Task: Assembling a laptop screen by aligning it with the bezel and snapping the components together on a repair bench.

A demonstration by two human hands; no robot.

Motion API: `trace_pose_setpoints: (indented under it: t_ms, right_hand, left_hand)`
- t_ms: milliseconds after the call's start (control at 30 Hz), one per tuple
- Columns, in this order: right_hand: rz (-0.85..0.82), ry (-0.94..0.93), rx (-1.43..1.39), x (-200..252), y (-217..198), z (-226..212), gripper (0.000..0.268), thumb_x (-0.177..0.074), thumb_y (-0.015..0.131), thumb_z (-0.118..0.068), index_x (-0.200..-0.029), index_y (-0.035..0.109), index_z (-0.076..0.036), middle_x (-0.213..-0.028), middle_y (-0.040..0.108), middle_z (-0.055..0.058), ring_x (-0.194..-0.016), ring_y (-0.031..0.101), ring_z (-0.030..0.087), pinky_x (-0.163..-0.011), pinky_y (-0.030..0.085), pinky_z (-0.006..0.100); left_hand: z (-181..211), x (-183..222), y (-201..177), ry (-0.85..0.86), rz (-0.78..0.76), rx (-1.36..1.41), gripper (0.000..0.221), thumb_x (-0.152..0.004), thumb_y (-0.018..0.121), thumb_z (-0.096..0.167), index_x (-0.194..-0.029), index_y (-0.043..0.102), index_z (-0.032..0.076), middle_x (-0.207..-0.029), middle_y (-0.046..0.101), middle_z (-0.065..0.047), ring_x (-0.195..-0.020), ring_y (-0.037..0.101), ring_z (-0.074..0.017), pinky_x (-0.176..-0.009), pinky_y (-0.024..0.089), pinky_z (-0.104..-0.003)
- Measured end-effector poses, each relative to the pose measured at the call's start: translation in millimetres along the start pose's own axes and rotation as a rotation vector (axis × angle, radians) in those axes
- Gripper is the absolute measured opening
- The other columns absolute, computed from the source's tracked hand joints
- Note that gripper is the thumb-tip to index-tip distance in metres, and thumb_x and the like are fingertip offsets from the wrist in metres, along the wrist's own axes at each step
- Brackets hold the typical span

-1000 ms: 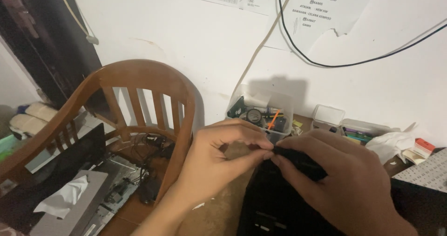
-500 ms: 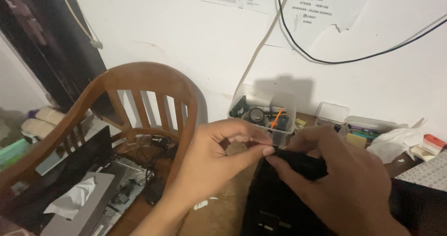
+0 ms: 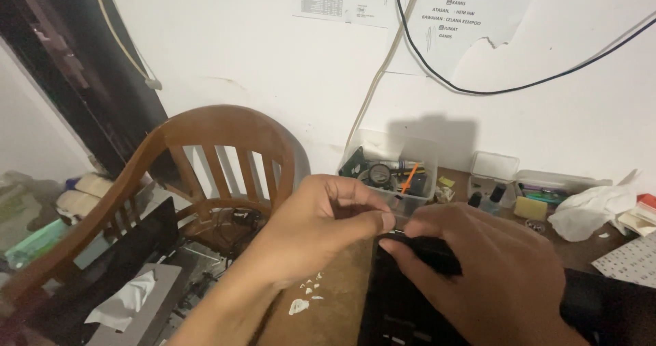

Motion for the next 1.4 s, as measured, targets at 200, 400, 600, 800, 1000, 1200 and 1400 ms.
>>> trace_pose_setpoints:
  t_ms: [200, 400, 600, 800, 1000, 1200, 1400]
  right_hand:
    - [0.165, -0.274, -0.077, -3, -14, -21, 0.023, -0.090, 0.079, -0.032, -0.101, 0.068, -0.016, -0.092, 0.078, -0.005, -0.079, 0.075, 0.014, -0.062, 0.052, 0.029]
    - [0.185, -0.259, -0.072, -4, -20, -26, 0.015, -0.091, 0.077, -0.029, -0.095, 0.072, -0.016, -0.088, 0.078, -0.005, -0.076, 0.073, 0.012, -0.065, 0.052, 0.027]
    - [0.201, -0.259, -0.107, -8, -16, -19, 0.018, -0.087, 0.083, -0.026, -0.097, 0.072, -0.015, -0.090, 0.079, -0.005, -0.076, 0.075, 0.013, -0.069, 0.054, 0.027]
    - [0.150, -0.115, -0.075, -12, -20, -21, 0.016, -0.085, 0.085, -0.025, -0.091, 0.075, -0.015, -0.083, 0.077, -0.003, -0.069, 0.072, 0.014, -0.061, 0.052, 0.030]
    - [0.102, 0.041, 0.046, 1, -11, -3, 0.022, -0.081, 0.088, -0.037, -0.085, 0.073, -0.022, -0.076, 0.076, -0.005, -0.061, 0.070, 0.016, -0.058, 0.051, 0.033]
    - [0.122, 0.041, 0.052, 0, -13, -5, 0.027, -0.083, 0.089, -0.041, -0.081, 0.071, -0.020, -0.073, 0.074, -0.007, -0.060, 0.068, 0.014, -0.056, 0.049, 0.032]
    - [0.061, -0.029, -0.005, -4, -14, -14, 0.022, -0.082, 0.088, -0.033, -0.083, 0.072, -0.018, -0.071, 0.074, -0.005, -0.058, 0.069, 0.013, -0.051, 0.048, 0.031]
  left_hand:
    - [-17, -5, 2, -0.254, 0.046, 0.004, 0.012, -0.083, 0.069, 0.013, -0.072, 0.070, 0.008, -0.067, 0.063, -0.005, -0.068, 0.056, -0.0137, -0.070, 0.041, -0.028]
    - [-72, -19, 6, -0.354, 0.005, 0.065, 0.016, -0.077, 0.071, 0.015, -0.067, 0.060, 0.009, -0.067, 0.061, -0.004, -0.069, 0.062, -0.0164, -0.065, 0.044, -0.022]
    - [-51, -8, -24, 0.282, 0.274, -0.062, 0.012, -0.095, 0.062, 0.001, -0.099, 0.065, 0.012, -0.082, 0.063, 0.001, -0.076, 0.058, -0.0110, -0.076, 0.049, -0.025]
    - [14, 38, -2, 0.902, 0.192, -0.119, 0.022, -0.093, 0.071, 0.007, -0.115, 0.066, 0.006, -0.111, 0.067, -0.010, -0.096, 0.064, -0.0170, -0.088, 0.059, -0.028]
    - [-17, 14, 9, 0.477, 0.002, 0.176, 0.018, -0.096, 0.070, 0.010, -0.114, 0.072, 0.007, -0.111, 0.076, -0.007, -0.102, 0.071, -0.0155, -0.095, 0.059, -0.030]
    - [-34, 4, 8, 0.339, 0.019, 0.208, 0.011, -0.092, 0.075, 0.014, -0.100, 0.076, 0.006, -0.091, 0.072, 0.000, -0.083, 0.062, -0.0069, -0.074, 0.049, -0.024]
    - [-69, 6, 19, 0.125, 0.174, 0.414, 0.009, -0.089, 0.073, 0.002, -0.091, 0.069, 0.010, -0.086, 0.066, 0.001, -0.081, 0.058, -0.0087, -0.078, 0.046, -0.024]
Point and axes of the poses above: each hand's wrist, its own x-axis away from the middle knuckle, its own y-axis out of the palm, z = x × y, the point moved 8 cm from there along -x, towards the middle knuckle
